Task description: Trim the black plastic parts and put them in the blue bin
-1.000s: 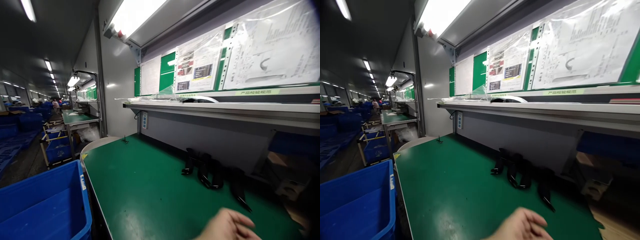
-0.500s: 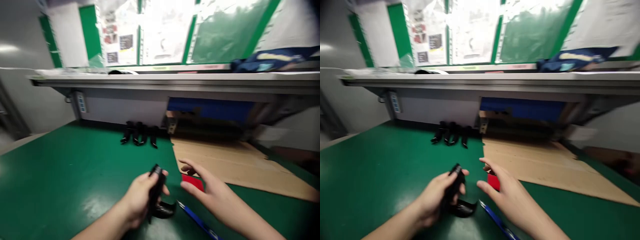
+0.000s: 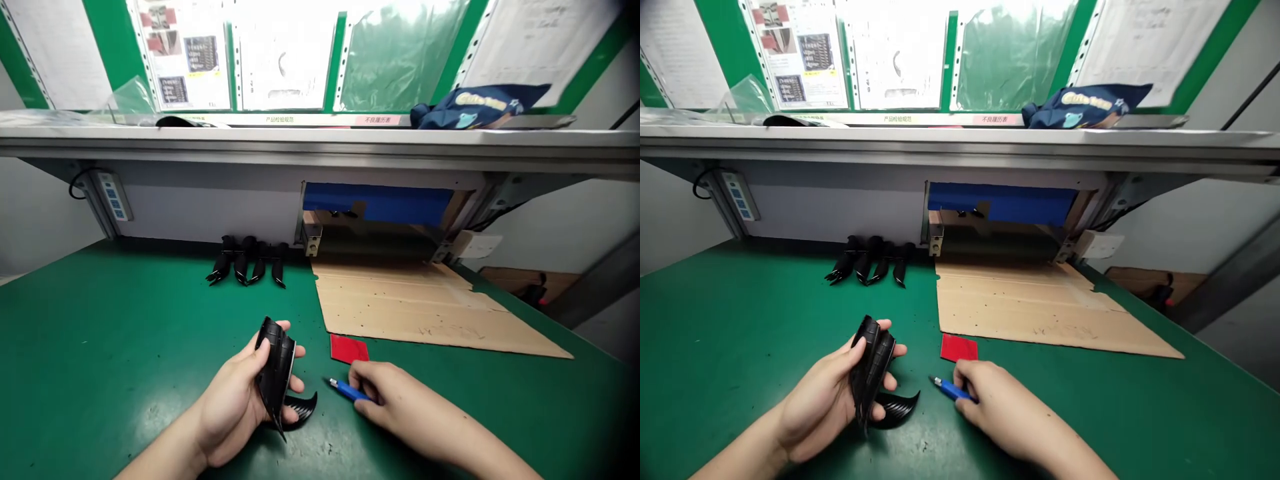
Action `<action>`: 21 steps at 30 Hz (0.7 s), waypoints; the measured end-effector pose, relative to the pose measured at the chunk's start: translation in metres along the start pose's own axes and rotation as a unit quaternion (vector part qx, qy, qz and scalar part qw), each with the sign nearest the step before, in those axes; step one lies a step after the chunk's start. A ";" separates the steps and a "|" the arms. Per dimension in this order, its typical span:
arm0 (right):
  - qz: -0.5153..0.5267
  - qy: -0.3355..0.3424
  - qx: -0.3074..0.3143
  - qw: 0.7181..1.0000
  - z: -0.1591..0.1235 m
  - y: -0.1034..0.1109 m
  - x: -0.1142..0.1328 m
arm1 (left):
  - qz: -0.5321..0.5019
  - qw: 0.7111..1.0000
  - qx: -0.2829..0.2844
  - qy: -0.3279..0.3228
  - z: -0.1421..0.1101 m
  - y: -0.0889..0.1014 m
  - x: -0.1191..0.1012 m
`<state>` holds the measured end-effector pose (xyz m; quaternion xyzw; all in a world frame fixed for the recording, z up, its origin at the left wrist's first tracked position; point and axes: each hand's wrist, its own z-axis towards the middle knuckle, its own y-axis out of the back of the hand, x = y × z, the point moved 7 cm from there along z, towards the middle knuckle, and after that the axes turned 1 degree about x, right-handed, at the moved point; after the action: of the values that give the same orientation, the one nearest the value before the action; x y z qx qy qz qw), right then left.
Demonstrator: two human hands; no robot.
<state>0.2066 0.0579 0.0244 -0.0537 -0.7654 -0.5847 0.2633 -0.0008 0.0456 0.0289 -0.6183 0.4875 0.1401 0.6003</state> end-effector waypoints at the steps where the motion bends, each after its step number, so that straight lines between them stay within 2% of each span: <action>1: 0.020 0.005 -0.009 1.000 0.000 0.004 -0.002 | 0.017 1.000 0.004 0.003 0.000 0.000 0.000; 4: 0.125 0.033 -0.038 0.991 -0.001 0.013 -0.005 | 0.062 0.997 0.032 0.038 0.000 -0.003 0.006; 7: 0.178 0.061 -0.126 0.974 -0.006 0.018 0.003 | 0.124 0.988 0.074 0.062 -0.001 -0.007 0.012; 9: 0.151 0.111 -0.175 0.967 -0.011 0.016 0.018 | 0.177 0.977 0.095 0.068 -0.002 -0.009 0.014; 12: 0.078 0.224 -0.180 0.955 -0.018 0.005 0.047 | 0.265 0.956 0.094 0.087 -0.006 -0.009 0.017; 14: 0.041 0.272 -0.188 0.943 -0.022 -0.001 0.057 | 0.314 0.939 0.091 0.107 -0.009 -0.009 0.020; 16: 0.015 0.287 -0.197 0.938 -0.023 -0.004 0.060 | 0.336 0.929 0.098 0.123 -0.011 -0.010 0.024; 21: -0.106 0.270 -0.251 0.924 -0.026 -0.006 0.058 | 0.344 0.921 0.097 0.156 -0.014 -0.006 0.037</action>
<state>0.1637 0.0186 0.0505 0.1231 -0.4952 -0.7743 0.3744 0.0155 0.0161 0.0081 -0.3650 0.7691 0.1918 0.4884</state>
